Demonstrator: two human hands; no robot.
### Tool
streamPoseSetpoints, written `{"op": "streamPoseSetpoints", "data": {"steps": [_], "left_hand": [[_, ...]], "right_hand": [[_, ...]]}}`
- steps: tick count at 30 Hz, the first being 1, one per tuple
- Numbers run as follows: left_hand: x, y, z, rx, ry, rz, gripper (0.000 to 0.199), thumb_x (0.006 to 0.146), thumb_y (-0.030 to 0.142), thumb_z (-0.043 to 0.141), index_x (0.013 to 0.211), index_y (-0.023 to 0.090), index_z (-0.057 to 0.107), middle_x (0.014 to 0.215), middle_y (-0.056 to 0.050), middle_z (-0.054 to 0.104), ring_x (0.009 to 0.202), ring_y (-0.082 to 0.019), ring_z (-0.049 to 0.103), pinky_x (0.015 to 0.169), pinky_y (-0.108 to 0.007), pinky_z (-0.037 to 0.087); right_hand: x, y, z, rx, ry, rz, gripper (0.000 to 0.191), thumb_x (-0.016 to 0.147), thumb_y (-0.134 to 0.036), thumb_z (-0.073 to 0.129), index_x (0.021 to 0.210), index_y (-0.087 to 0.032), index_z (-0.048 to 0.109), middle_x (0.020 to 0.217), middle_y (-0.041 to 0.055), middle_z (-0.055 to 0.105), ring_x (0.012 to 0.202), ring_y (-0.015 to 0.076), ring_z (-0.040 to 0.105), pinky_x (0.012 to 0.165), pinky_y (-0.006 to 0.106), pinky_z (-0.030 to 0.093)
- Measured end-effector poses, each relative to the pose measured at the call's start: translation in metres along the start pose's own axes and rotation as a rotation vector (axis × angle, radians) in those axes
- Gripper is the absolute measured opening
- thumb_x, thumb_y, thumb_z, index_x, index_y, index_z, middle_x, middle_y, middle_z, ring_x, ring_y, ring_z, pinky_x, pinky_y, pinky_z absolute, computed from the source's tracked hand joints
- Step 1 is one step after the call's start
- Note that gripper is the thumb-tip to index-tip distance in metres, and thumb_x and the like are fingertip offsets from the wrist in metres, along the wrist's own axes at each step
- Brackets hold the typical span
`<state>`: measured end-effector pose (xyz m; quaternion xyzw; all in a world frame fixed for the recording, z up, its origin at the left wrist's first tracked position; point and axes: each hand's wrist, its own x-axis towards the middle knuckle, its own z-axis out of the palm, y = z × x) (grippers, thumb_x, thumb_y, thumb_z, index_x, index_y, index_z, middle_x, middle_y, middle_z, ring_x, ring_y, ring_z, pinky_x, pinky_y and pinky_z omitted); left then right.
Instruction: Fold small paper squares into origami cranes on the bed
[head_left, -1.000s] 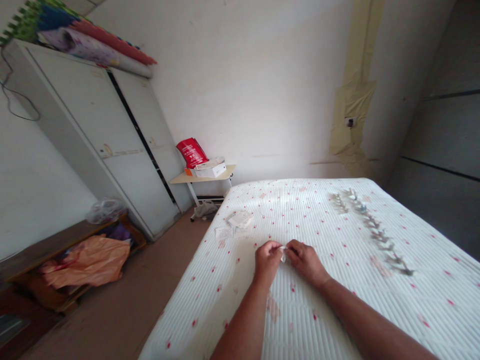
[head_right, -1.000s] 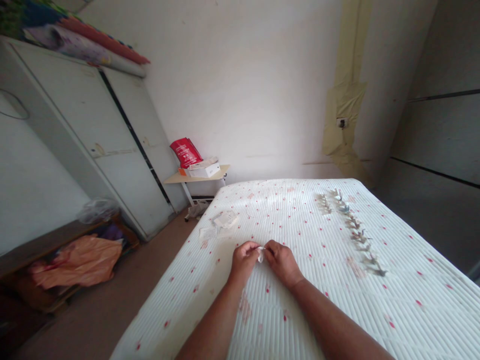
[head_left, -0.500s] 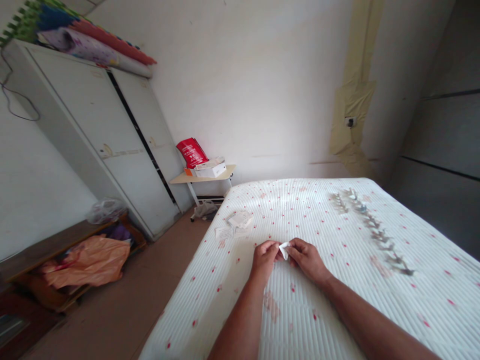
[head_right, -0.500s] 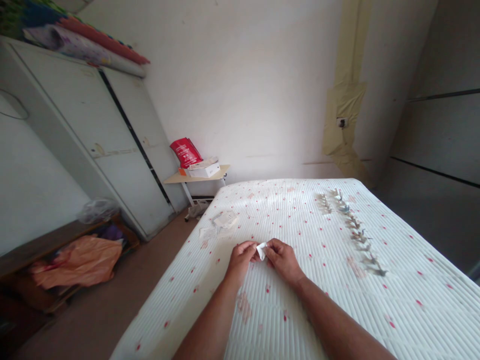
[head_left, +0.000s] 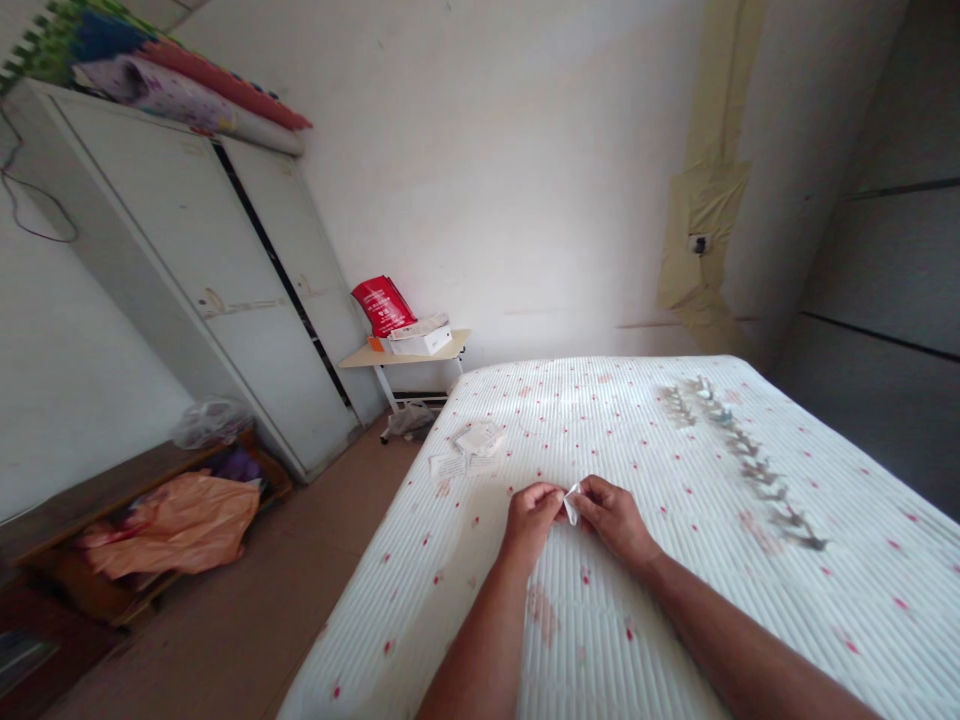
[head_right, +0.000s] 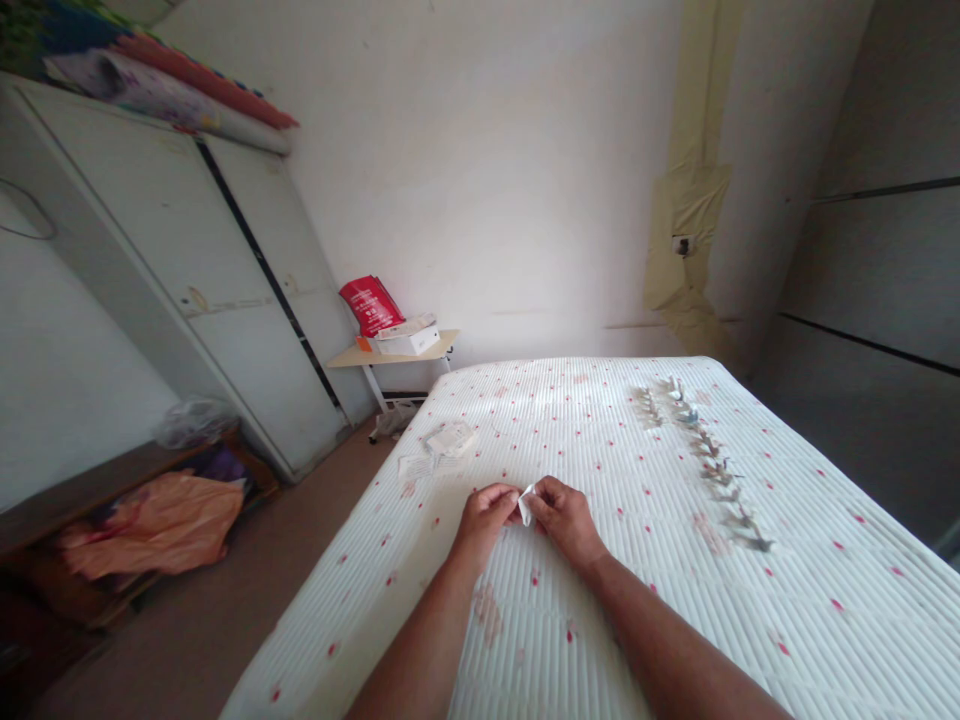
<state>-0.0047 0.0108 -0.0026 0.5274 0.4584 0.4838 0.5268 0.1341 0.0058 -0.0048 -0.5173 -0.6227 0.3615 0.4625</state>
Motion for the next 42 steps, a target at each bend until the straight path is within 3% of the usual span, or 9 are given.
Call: {"op": "streamPoseSetpoints", "data": {"steps": [12,17,22,28,34,42], "left_hand": [[0.001,-0.005,0.002,0.045,0.001,0.046,0.026,0.067,0.036,0.059,0.072,0.011,0.064,0.056,0.000,0.058,0.054,-0.011,0.052,0.055,-0.020,0.040],[0.000,-0.002,0.002,0.011,-0.004,0.029,0.024,0.065,0.035,0.061,0.071,0.012,0.064,0.056,0.000,0.059,0.054,-0.011,0.052,0.055,-0.021,0.041],[-0.001,0.002,0.002,0.005,-0.006,0.019,0.025,0.063,0.036,0.060,0.069,0.012,0.064,0.054,-0.001,0.060,0.053,-0.011,0.053,0.055,-0.021,0.041],[0.000,0.002,0.002,-0.003,0.016,0.018,0.020,0.063,0.031,0.058,0.067,0.013,0.063,0.054,0.001,0.058,0.051,-0.010,0.050,0.054,-0.021,0.039],[0.002,-0.005,0.005,0.078,0.097,0.070,0.011,0.062,0.023,0.054,0.062,0.013,0.059,0.050,0.003,0.052,0.049,-0.008,0.044,0.050,-0.019,0.034],[0.007,-0.016,0.009,0.070,0.178,0.107,0.024,0.061,0.016,0.055,0.084,0.011,0.061,0.065,-0.002,0.059,0.060,-0.011,0.051,0.057,-0.021,0.039]], "right_hand": [[0.002,0.003,0.002,0.077,-0.004,0.004,0.028,0.074,-0.044,0.051,0.060,-0.019,0.047,0.046,-0.0055,0.045,0.041,0.0082,0.043,0.043,0.020,0.034],[0.002,0.001,0.000,0.184,-0.053,0.067,0.033,0.072,-0.049,0.054,0.060,-0.019,0.047,0.042,-0.0073,0.042,0.035,0.0060,0.035,0.037,0.019,0.027],[0.002,-0.003,-0.002,0.259,-0.102,0.072,0.035,0.072,-0.051,0.054,0.065,-0.017,0.053,0.051,-0.0032,0.055,0.036,0.0056,0.040,0.038,0.019,0.030],[0.000,-0.005,-0.003,0.253,-0.147,0.074,0.033,0.076,-0.049,0.050,0.065,-0.017,0.053,0.044,-0.0040,0.053,0.038,0.0081,0.044,0.044,0.021,0.035],[0.000,0.004,0.002,0.156,-0.100,0.043,0.025,0.077,-0.041,0.052,0.070,-0.018,0.053,0.042,-0.0062,0.049,0.036,0.0072,0.040,0.042,0.020,0.031],[-0.002,0.004,0.005,0.111,-0.120,0.001,0.023,0.077,-0.041,0.051,0.073,-0.018,0.051,0.048,-0.0067,0.044,0.040,0.0073,0.041,0.042,0.019,0.031]]}}
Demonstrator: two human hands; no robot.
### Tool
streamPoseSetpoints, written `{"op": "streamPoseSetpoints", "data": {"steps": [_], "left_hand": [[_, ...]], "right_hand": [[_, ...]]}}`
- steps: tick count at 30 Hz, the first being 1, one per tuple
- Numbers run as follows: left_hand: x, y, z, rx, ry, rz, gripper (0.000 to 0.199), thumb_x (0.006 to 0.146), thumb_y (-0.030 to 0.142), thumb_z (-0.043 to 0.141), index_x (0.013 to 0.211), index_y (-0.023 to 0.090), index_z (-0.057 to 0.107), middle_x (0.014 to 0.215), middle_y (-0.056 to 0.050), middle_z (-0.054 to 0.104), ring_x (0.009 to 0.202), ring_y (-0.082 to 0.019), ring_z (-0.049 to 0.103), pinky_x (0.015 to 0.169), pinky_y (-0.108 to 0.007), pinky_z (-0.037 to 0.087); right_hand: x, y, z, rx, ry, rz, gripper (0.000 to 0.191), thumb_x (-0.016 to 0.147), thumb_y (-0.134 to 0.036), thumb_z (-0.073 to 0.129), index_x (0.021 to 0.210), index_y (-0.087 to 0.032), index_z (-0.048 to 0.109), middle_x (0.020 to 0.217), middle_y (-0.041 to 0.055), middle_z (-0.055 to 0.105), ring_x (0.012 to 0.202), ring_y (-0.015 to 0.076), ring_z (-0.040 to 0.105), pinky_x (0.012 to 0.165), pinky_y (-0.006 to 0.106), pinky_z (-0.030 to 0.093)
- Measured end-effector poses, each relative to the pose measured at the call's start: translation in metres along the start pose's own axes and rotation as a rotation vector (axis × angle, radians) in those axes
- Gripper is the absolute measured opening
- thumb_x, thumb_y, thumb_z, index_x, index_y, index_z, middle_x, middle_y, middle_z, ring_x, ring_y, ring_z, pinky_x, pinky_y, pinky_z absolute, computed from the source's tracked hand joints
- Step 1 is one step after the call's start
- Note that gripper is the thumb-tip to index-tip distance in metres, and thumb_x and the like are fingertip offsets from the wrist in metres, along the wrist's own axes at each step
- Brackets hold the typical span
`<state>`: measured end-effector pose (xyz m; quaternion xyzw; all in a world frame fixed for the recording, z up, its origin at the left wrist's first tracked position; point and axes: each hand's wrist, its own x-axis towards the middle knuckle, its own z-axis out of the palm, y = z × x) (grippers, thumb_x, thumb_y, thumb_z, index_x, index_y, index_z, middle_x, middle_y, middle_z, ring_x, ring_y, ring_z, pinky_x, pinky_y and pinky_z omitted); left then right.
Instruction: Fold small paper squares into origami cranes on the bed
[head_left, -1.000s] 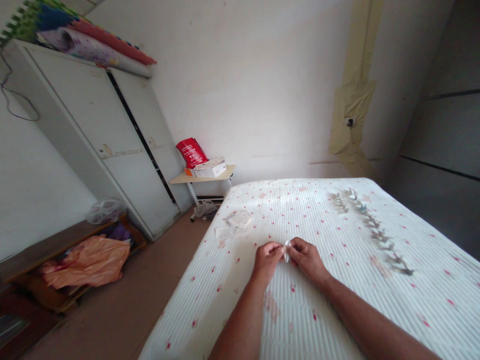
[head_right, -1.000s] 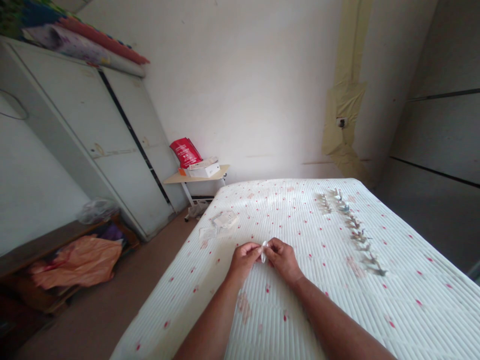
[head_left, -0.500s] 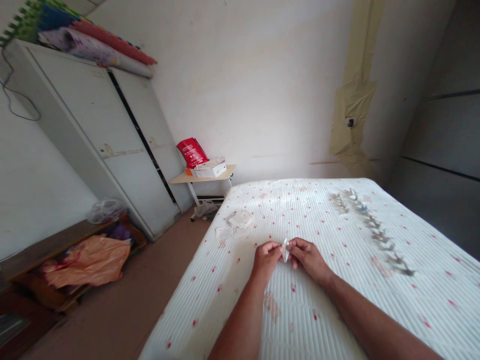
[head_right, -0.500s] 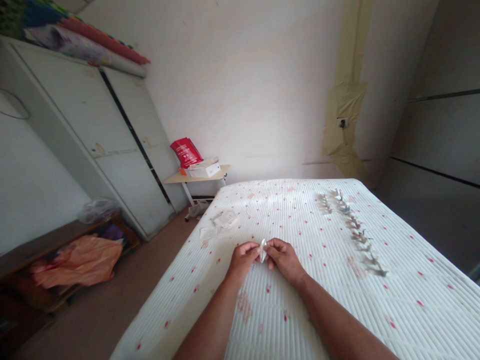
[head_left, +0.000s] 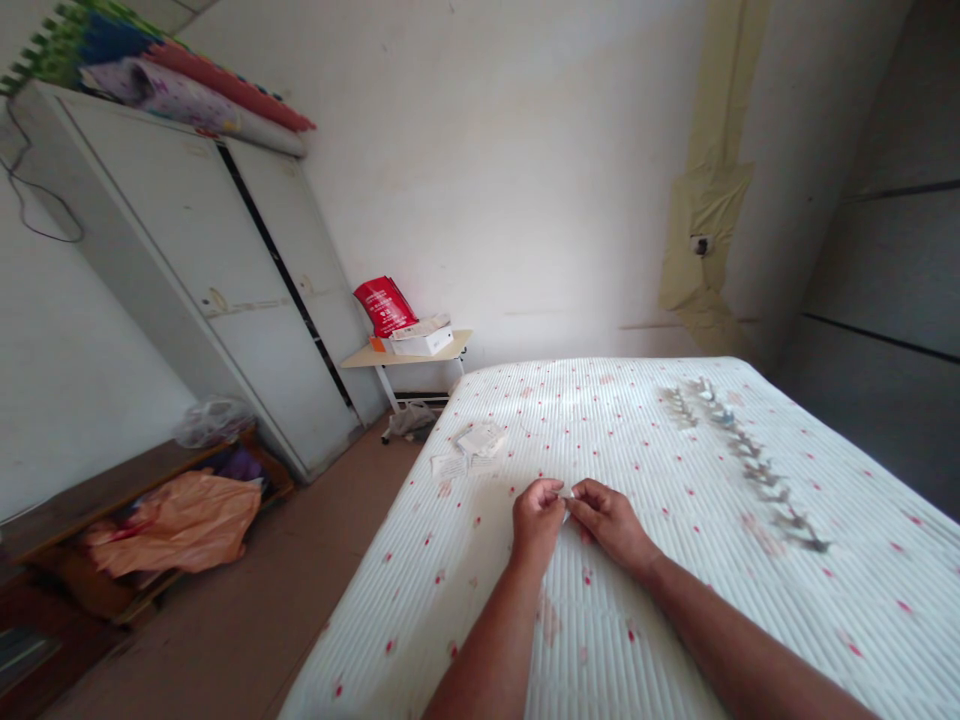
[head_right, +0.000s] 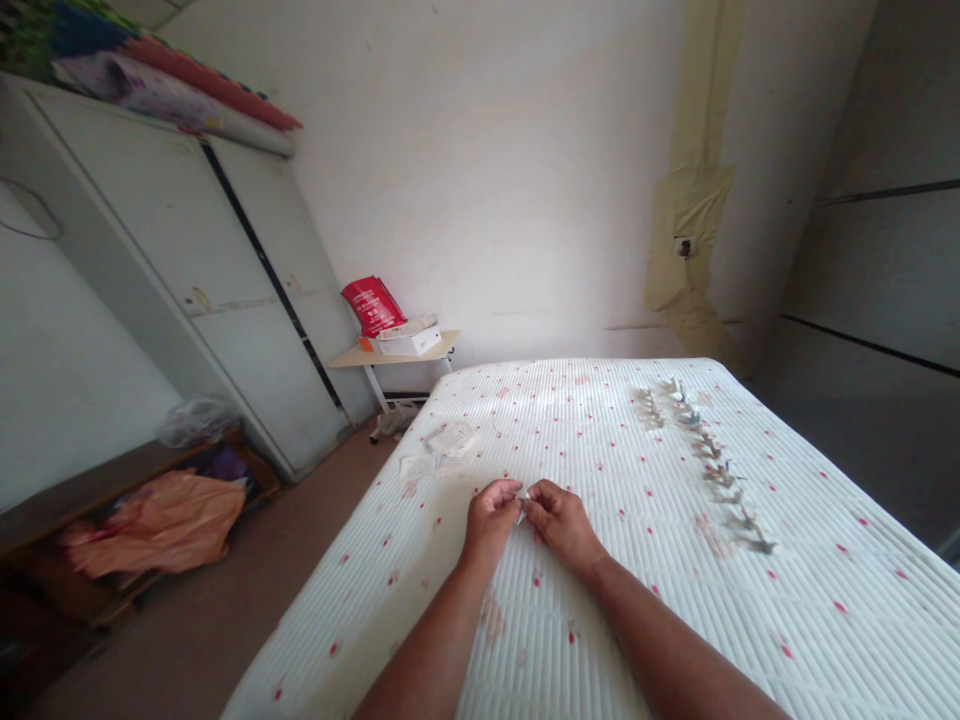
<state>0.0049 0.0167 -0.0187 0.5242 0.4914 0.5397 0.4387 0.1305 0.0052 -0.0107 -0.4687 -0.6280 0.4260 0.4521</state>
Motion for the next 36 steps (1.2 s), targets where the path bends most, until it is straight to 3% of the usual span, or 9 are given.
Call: {"op": "streamPoseSetpoints", "data": {"steps": [10,22,31,36], "left_hand": [[-0.005,-0.001,0.001,0.088,-0.061,0.097,0.029,0.070,0.028,0.060,0.095,0.014,0.058,0.055,0.006,0.046,0.052,-0.006,0.042,0.051,-0.017,0.033],[-0.006,0.002,-0.002,-0.036,-0.135,0.043,0.038,0.065,0.023,0.063,0.101,0.013,0.055,0.060,0.004,0.049,0.055,-0.007,0.044,0.054,-0.018,0.034],[-0.004,0.003,-0.007,-0.057,-0.253,-0.012,0.048,0.066,0.019,0.061,0.112,0.014,0.048,0.058,0.006,0.048,0.050,-0.005,0.039,0.050,-0.017,0.028],[-0.004,0.003,-0.007,-0.021,-0.256,-0.006,0.048,0.066,0.018,0.061,0.112,0.015,0.048,0.059,0.006,0.049,0.050,-0.005,0.039,0.049,-0.017,0.028]], "right_hand": [[0.003,0.007,-0.003,-0.211,0.091,-0.109,0.027,0.080,-0.039,0.045,0.066,-0.017,0.054,0.053,-0.0043,0.045,0.050,0.0089,0.041,0.048,0.020,0.033],[0.005,0.000,-0.006,-0.082,0.076,0.006,0.032,0.076,-0.044,0.047,0.059,-0.018,0.048,0.044,-0.0069,0.037,0.042,0.0074,0.033,0.042,0.020,0.027],[0.009,0.004,-0.012,-0.095,0.074,-0.005,0.027,0.072,-0.041,0.051,0.061,-0.016,0.052,0.053,-0.0040,0.045,0.051,0.0084,0.038,0.049,0.021,0.031],[0.009,0.006,-0.017,-0.032,0.012,0.006,0.025,0.070,-0.041,0.054,0.066,-0.016,0.054,0.055,-0.0044,0.048,0.050,0.0081,0.039,0.049,0.021,0.031]]}}
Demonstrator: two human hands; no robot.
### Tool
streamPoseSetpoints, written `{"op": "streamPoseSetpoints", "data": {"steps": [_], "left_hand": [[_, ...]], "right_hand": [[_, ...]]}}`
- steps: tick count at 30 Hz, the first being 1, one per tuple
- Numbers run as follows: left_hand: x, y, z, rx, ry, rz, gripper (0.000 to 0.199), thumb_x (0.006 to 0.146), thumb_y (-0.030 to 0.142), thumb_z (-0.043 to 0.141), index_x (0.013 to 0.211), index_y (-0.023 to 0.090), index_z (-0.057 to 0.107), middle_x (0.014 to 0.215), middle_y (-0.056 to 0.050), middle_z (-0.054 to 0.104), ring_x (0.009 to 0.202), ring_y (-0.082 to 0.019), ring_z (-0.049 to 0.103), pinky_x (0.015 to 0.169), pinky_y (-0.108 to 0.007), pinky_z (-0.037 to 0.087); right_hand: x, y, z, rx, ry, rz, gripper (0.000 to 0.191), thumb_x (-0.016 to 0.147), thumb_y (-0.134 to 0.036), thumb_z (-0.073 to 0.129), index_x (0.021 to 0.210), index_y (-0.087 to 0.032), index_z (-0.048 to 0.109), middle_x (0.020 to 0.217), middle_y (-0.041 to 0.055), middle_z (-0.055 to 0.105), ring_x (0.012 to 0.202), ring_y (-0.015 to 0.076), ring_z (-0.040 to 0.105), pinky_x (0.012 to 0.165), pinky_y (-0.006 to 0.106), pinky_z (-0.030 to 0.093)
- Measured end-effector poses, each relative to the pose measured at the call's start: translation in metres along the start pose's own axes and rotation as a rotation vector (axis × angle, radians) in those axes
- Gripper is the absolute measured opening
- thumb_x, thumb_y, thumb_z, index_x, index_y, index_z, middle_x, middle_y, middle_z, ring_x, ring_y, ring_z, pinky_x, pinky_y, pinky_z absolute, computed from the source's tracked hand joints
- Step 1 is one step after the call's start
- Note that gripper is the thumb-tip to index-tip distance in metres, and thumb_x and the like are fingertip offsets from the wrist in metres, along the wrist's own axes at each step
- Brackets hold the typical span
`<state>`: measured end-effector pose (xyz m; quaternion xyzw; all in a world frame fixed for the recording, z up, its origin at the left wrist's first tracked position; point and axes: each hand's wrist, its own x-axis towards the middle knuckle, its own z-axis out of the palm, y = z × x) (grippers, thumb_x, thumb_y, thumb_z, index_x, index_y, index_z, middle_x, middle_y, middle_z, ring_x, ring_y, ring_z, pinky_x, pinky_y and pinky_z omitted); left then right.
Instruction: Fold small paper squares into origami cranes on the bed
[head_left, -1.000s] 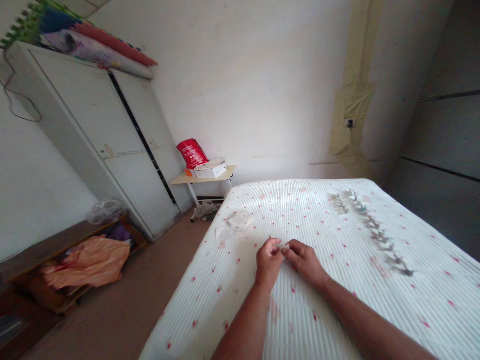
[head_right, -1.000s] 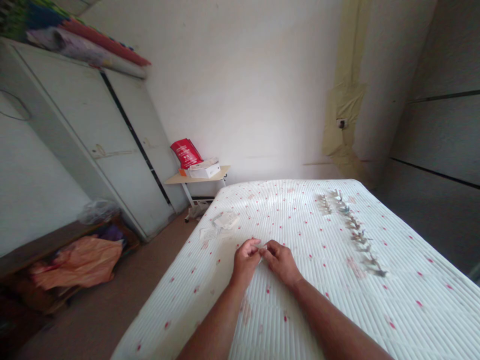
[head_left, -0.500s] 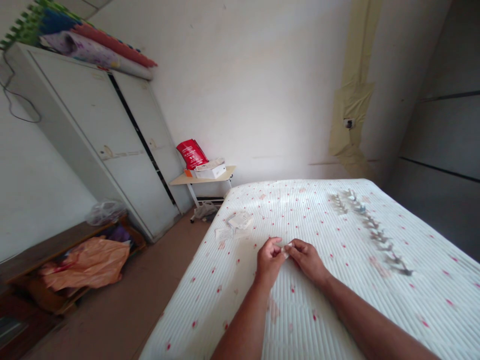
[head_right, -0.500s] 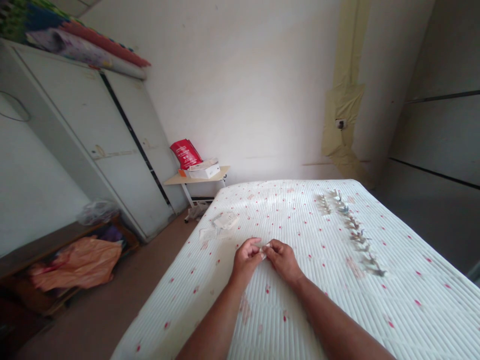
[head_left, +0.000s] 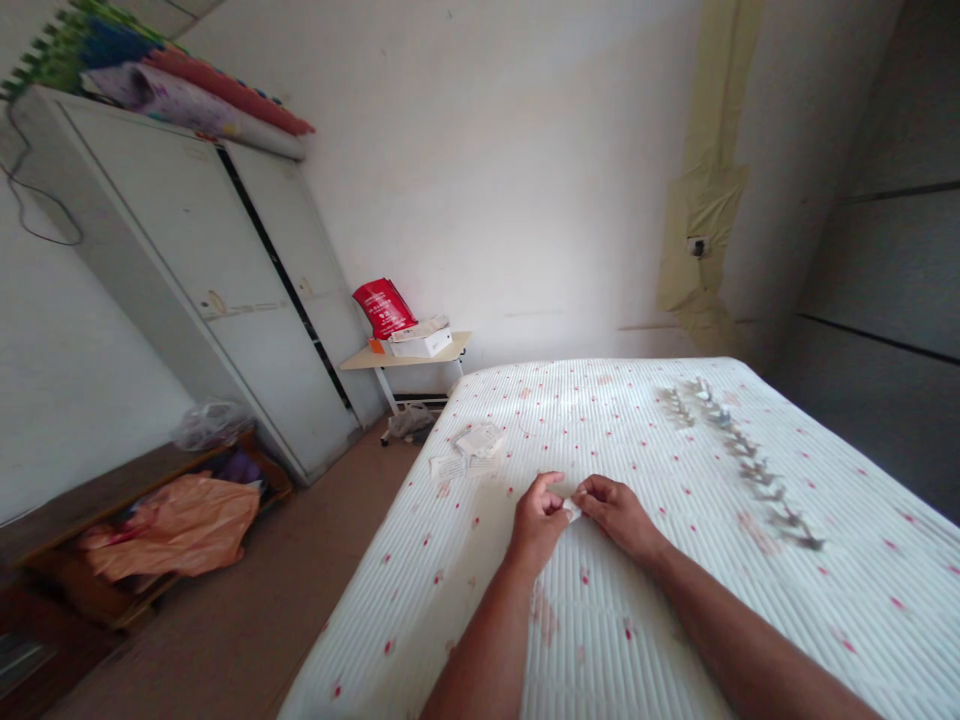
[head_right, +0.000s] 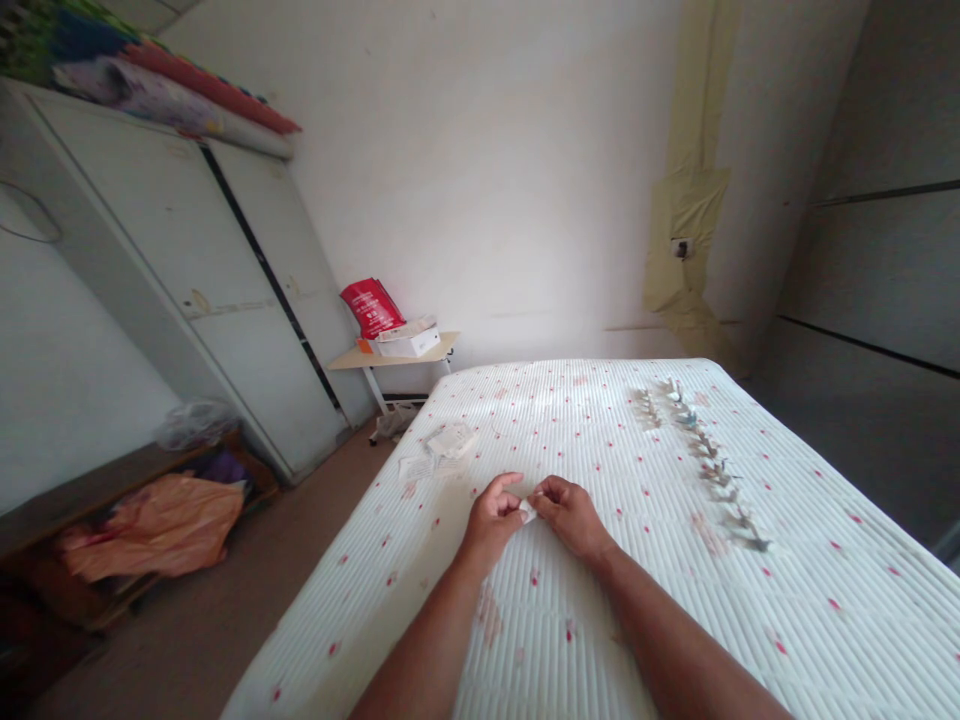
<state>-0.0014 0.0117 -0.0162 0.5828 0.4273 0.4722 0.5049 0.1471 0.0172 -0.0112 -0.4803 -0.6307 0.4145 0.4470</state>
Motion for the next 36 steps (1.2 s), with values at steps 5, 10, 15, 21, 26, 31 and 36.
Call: {"op": "streamPoseSetpoints", "data": {"steps": [5,10,15,21,26,31,36], "left_hand": [[0.002,-0.005,0.000,-0.015,-0.009,-0.007,0.049,0.065,0.018,0.061,0.112,0.015,0.048,0.064,0.004,0.055,0.052,-0.005,0.044,0.050,-0.017,0.029],[0.003,-0.001,-0.001,-0.072,-0.028,-0.043,0.056,0.061,0.017,0.063,0.114,0.015,0.046,0.065,0.003,0.057,0.052,-0.006,0.046,0.050,-0.017,0.030],[0.002,0.006,-0.001,-0.104,-0.040,-0.084,0.066,0.056,0.018,0.068,0.117,0.015,0.044,0.062,0.004,0.057,0.052,-0.006,0.047,0.052,-0.017,0.032],[0.002,0.004,-0.001,-0.098,-0.065,-0.081,0.069,0.057,0.015,0.065,0.122,0.014,0.040,0.062,0.004,0.056,0.053,-0.006,0.046,0.052,-0.018,0.032],[0.003,-0.004,0.000,0.032,-0.064,-0.025,0.064,0.063,0.011,0.058,0.124,0.017,0.040,0.064,0.005,0.054,0.053,-0.006,0.045,0.050,-0.017,0.030],[0.003,-0.010,0.003,0.339,0.000,0.067,0.053,0.067,0.011,0.053,0.119,0.022,0.047,0.064,0.005,0.054,0.058,-0.008,0.048,0.056,-0.018,0.035],[0.000,-0.005,0.004,0.603,0.030,0.106,0.051,0.067,0.007,0.049,0.115,0.025,0.051,0.072,0.003,0.060,0.067,-0.012,0.054,0.066,-0.023,0.040]], "right_hand": [[-0.001,-0.004,-0.003,0.083,-0.067,0.109,0.028,0.069,-0.043,0.055,0.062,-0.017,0.052,0.045,-0.0071,0.042,0.038,0.0055,0.032,0.039,0.020,0.023],[0.001,0.000,-0.005,0.126,-0.096,0.139,0.027,0.068,-0.041,0.056,0.062,-0.016,0.052,0.048,-0.0053,0.049,0.035,0.0040,0.034,0.036,0.019,0.022],[0.002,0.000,-0.005,0.061,-0.104,0.124,0.024,0.068,-0.039,0.056,0.063,-0.017,0.051,0.047,-0.0066,0.047,0.035,0.0040,0.034,0.035,0.018,0.023],[-0.001,-0.003,-0.007,-0.004,-0.170,0.105,0.022,0.071,-0.038,0.053,0.068,-0.017,0.053,0.049,-0.0069,0.045,0.038,0.0048,0.036,0.039,0.018,0.026],[0.001,0.000,-0.007,-0.114,-0.150,0.121,0.020,0.074,-0.035,0.049,0.063,-0.017,0.050,0.045,-0.0070,0.042,0.037,0.0055,0.035,0.039,0.019,0.025],[0.003,-0.003,-0.006,-0.460,-0.046,0.070,0.014,0.071,-0.021,0.049,0.059,-0.016,0.055,0.054,-0.0012,0.054,0.051,0.0094,0.047,0.049,0.020,0.029],[0.005,-0.007,-0.002,-0.694,-0.041,0.093,0.014,0.070,-0.015,0.049,0.065,-0.016,0.062,0.064,0.0027,0.062,0.061,0.0117,0.053,0.055,0.021,0.030]]}}
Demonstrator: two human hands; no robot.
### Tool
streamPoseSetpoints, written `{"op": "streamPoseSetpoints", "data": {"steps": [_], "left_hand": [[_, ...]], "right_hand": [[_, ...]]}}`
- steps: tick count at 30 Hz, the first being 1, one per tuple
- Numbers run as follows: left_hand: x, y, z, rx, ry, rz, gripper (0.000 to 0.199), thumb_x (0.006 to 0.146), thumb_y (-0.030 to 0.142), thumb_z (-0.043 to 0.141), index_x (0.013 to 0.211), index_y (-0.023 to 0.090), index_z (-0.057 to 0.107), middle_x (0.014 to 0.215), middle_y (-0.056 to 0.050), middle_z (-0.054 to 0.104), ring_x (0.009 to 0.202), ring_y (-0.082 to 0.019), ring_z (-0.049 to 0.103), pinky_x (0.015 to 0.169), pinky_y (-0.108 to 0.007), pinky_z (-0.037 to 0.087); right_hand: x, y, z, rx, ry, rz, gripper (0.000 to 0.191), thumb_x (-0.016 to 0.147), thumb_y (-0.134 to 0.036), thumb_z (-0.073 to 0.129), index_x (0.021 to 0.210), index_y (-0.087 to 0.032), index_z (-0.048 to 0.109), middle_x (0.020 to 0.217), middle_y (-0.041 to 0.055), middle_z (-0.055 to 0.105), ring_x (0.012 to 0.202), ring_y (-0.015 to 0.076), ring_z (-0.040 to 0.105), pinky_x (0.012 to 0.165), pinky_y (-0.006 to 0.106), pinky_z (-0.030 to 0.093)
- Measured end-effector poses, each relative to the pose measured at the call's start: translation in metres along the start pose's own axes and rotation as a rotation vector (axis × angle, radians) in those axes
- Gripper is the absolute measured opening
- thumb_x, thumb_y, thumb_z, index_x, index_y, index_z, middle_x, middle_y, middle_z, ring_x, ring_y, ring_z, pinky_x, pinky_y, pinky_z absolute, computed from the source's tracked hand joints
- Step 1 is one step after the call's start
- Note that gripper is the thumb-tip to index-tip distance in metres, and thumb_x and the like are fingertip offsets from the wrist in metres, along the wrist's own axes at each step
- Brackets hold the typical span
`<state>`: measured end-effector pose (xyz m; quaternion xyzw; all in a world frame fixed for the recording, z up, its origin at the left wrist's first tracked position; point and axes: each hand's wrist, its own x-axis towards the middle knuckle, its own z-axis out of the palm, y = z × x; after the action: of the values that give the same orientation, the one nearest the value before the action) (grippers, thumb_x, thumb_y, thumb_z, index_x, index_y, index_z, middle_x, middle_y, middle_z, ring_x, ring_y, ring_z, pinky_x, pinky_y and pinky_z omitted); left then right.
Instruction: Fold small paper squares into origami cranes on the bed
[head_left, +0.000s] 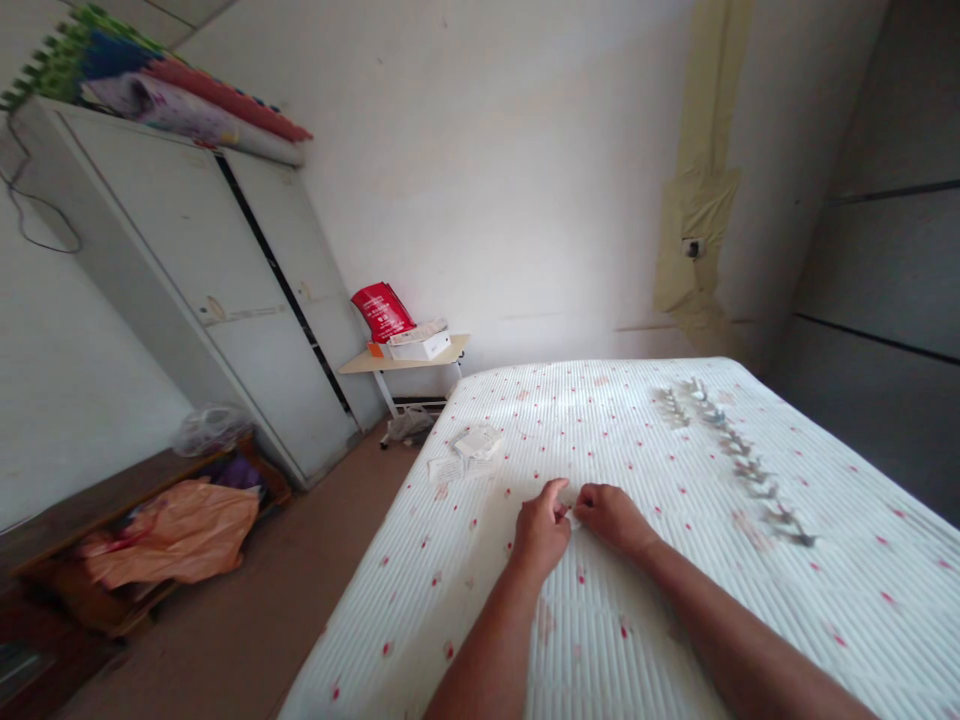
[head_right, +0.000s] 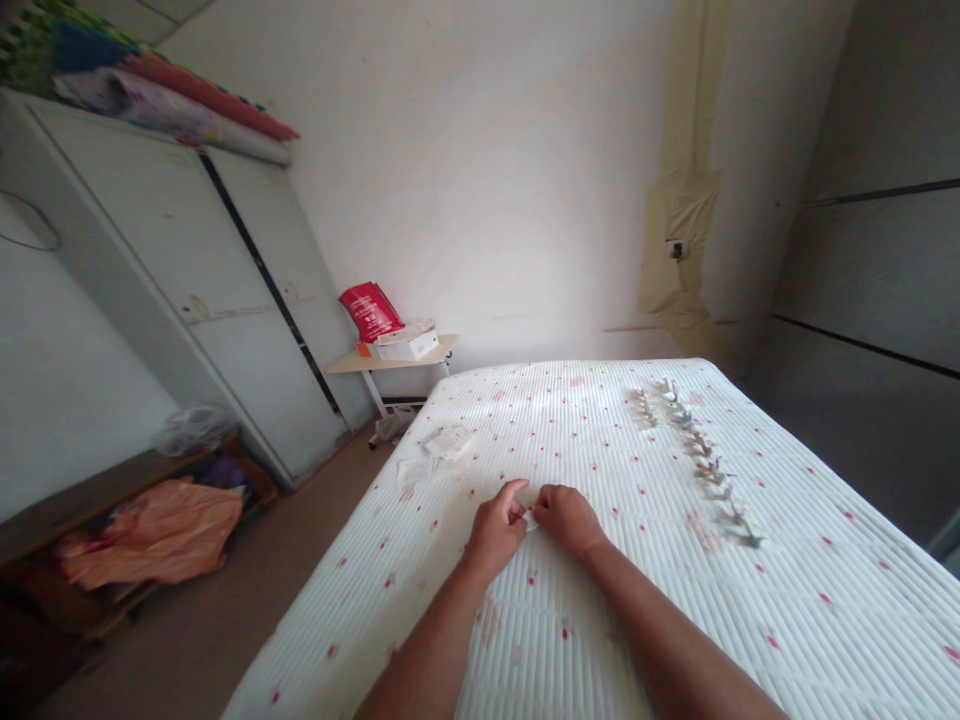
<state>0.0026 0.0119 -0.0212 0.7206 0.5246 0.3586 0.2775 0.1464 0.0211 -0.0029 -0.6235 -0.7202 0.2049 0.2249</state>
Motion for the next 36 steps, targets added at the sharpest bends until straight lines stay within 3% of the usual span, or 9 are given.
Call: {"op": "streamPoseSetpoints", "data": {"steps": [7,12,20,29,36], "left_hand": [[-0.003,0.002,-0.002,0.261,0.026,0.032,0.036,0.067,0.006,0.050,0.099,0.022,0.058,0.087,-0.001,0.058,0.079,-0.014,0.053,0.075,-0.024,0.040],[-0.007,0.002,-0.006,0.339,-0.028,0.061,0.020,0.073,0.010,0.050,0.082,0.021,0.065,0.086,-0.002,0.055,0.082,-0.013,0.051,0.076,-0.023,0.039],[-0.015,0.010,-0.013,0.496,-0.044,0.124,0.028,0.078,0.014,0.047,0.088,0.026,0.069,0.081,-0.004,0.054,0.083,-0.016,0.046,0.074,-0.026,0.036],[-0.016,0.014,-0.013,0.547,-0.059,0.124,0.028,0.081,0.017,0.044,0.089,0.025,0.070,0.080,-0.006,0.055,0.083,-0.017,0.046,0.075,-0.028,0.036],[-0.014,0.008,-0.012,0.483,-0.037,0.122,0.026,0.080,0.016,0.049,0.090,0.027,0.070,0.083,-0.005,0.055,0.084,-0.018,0.047,0.076,-0.029,0.035]], "right_hand": [[0.002,-0.001,0.007,-0.106,0.030,0.058,0.012,0.070,-0.017,0.052,0.069,-0.017,0.064,0.069,0.0049,0.065,0.064,0.0140,0.055,0.055,0.023,0.029],[0.005,0.004,0.003,-0.136,0.029,0.126,0.010,0.066,-0.015,0.054,0.071,-0.018,0.062,0.070,0.0056,0.065,0.065,0.0154,0.056,0.056,0.023,0.030],[0.010,0.009,-0.001,-0.115,0.004,0.145,0.007,0.067,-0.021,0.055,0.067,-0.017,0.061,0.067,0.0058,0.065,0.063,0.0154,0.057,0.053,0.023,0.032],[0.016,0.000,0.001,-0.193,-0.058,0.211,0.025,0.064,-0.040,0.061,0.075,-0.017,0.062,0.077,0.0102,0.066,0.072,0.0224,0.062,0.053,0.026,0.035],[0.020,0.005,0.000,-0.168,-0.056,0.208,0.017,0.062,-0.026,0.061,0.074,-0.015,0.063,0.076,0.0105,0.067,0.071,0.0206,0.062,0.054,0.025,0.036]]}}
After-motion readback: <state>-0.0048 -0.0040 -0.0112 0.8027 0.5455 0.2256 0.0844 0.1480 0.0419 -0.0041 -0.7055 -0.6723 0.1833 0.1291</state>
